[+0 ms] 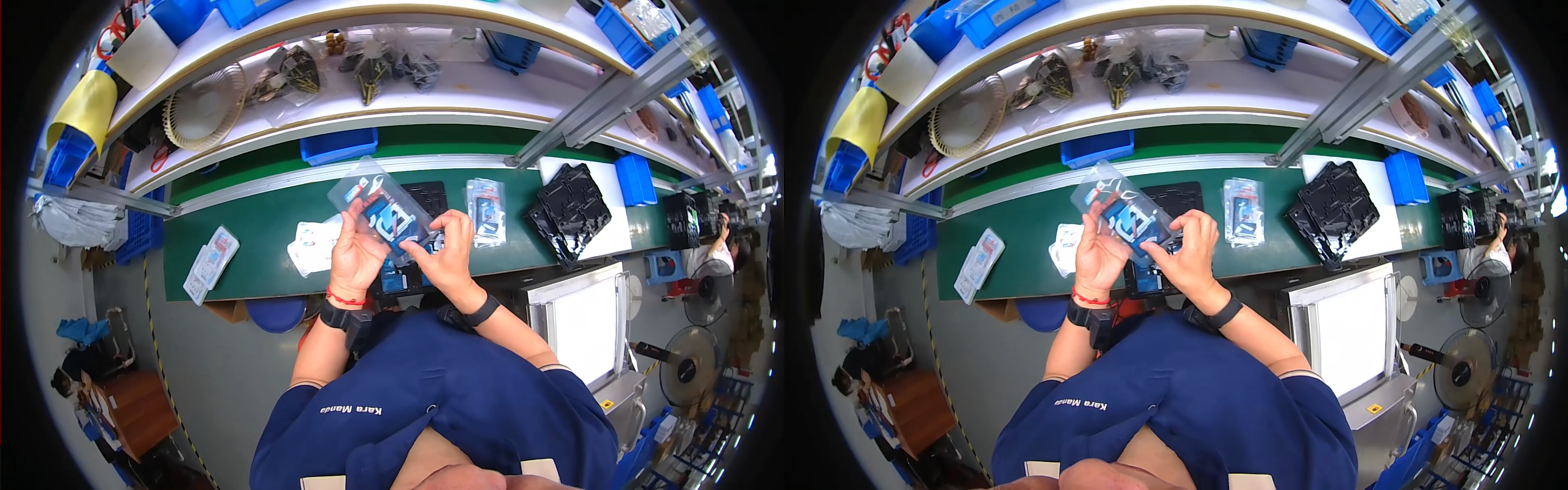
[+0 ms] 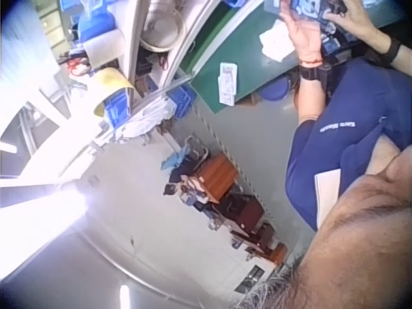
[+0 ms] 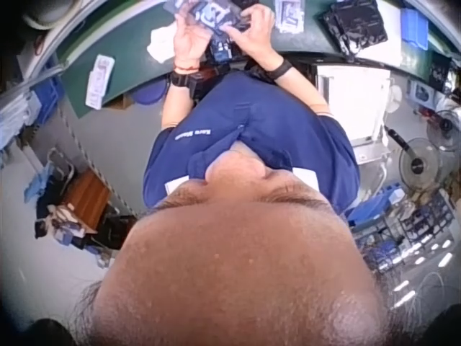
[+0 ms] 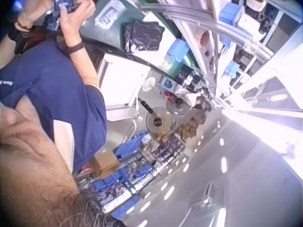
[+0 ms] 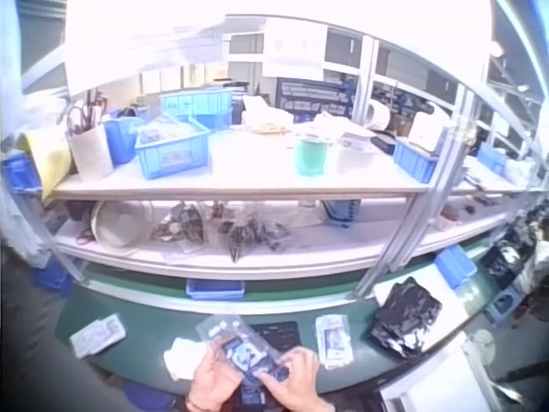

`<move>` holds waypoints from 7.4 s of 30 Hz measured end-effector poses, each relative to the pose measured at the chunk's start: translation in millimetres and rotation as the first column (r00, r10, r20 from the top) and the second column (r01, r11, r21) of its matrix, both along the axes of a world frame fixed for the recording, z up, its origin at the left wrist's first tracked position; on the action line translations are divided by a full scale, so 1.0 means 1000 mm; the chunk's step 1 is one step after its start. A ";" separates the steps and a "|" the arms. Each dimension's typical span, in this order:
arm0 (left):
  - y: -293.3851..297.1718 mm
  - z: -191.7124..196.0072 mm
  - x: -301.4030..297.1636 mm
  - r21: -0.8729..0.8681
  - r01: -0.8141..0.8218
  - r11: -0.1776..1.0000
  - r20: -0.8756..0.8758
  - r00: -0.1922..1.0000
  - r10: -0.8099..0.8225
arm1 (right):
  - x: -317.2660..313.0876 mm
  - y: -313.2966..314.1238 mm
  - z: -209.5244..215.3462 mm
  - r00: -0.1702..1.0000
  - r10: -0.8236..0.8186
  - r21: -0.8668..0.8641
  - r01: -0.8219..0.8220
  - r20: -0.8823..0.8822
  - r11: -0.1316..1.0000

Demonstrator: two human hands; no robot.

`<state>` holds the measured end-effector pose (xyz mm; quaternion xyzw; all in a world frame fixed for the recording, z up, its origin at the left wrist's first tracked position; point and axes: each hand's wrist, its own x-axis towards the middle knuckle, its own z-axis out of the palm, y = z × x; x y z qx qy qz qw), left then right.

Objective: Packing electronic components into plastic bags and using a vacuum sealer machine to seal them.

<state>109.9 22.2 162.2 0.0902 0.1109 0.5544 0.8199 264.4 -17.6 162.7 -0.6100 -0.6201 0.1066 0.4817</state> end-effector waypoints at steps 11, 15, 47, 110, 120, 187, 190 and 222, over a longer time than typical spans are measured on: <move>0.003 -0.015 0.012 0.071 0.127 0.989 0.074 0.988 -0.132 | 0.036 0.013 0.034 0.845 0.288 -0.212 -0.415 -0.449 0.885; 0.006 -0.040 0.013 0.083 0.153 0.985 0.125 0.979 -0.163 | 0.027 0.010 0.054 0.931 0.350 -0.047 -0.347 0.102 0.937; -0.011 -0.169 -0.123 0.157 0.599 0.785 -0.620 -0.559 0.550 | 0.129 0.070 -0.122 0.790 -0.313 -0.192 0.469 0.527 0.862; -0.023 0.014 -0.031 0.226 0.050 0.973 -0.809 0.566 0.159 | 0.001 0.025 0.045 0.932 0.361 -0.109 -0.363 -0.039 0.925; -0.026 0.021 -0.029 0.229 0.082 0.970 -0.828 0.540 0.149 | 0.003 0.028 0.053 0.838 0.388 0.086 -0.451 0.384 0.888; -0.018 -0.008 -0.023 0.317 0.594 0.739 -0.882 0.470 0.000 | 0.013 0.045 0.055 0.638 0.408 0.173 -0.398 -0.653 0.901; -0.014 -0.002 -0.027 0.341 0.651 0.679 -0.870 0.492 -0.034 | 0.018 0.046 0.055 0.603 0.437 0.187 -0.432 -0.668 0.882; -0.006 -0.004 -0.012 -0.051 0.056 0.997 0.048 0.997 -0.053 | -0.013 -0.005 0.019 0.993 0.070 -0.049 -0.065 0.091 0.997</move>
